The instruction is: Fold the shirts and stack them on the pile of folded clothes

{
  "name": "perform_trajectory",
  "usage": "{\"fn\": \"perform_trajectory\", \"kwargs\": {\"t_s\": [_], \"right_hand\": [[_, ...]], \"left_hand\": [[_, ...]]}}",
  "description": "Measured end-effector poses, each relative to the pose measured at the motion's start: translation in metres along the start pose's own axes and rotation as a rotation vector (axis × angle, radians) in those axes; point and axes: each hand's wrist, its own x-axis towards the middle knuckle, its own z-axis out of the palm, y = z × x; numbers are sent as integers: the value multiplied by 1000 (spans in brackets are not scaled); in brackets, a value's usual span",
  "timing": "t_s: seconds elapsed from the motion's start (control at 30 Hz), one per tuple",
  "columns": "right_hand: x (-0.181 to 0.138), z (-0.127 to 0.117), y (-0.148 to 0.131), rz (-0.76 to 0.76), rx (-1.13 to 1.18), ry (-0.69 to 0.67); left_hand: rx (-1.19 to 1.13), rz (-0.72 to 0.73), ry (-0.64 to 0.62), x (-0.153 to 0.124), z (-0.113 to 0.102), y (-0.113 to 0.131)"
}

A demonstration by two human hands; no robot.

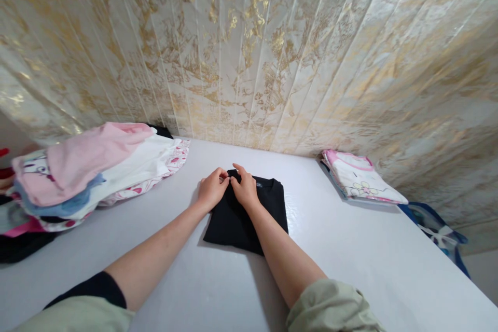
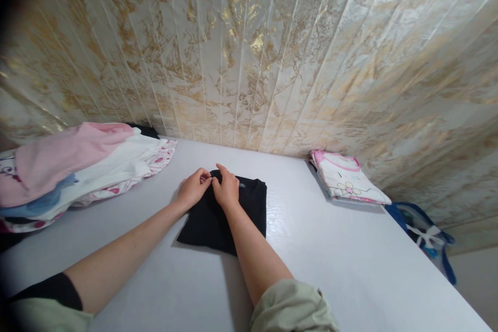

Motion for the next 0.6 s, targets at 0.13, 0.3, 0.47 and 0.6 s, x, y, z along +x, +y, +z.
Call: {"fn": "perform_trajectory", "kwargs": {"t_s": [0.13, 0.3, 0.47, 0.6], "right_hand": [[4, 2, 7, -17, 164, 1], [9, 9, 19, -64, 318, -18], [10, 13, 24, -92, 378, -60], [10, 12, 24, -101, 339, -58]], "left_hand": [[-88, 9, 17, 2, 3, -5], [-84, 49, -4, 5, 7, -9], [-49, 55, -17, 4, 6, -10], [-14, 61, -15, 4, 6, -10]]}}
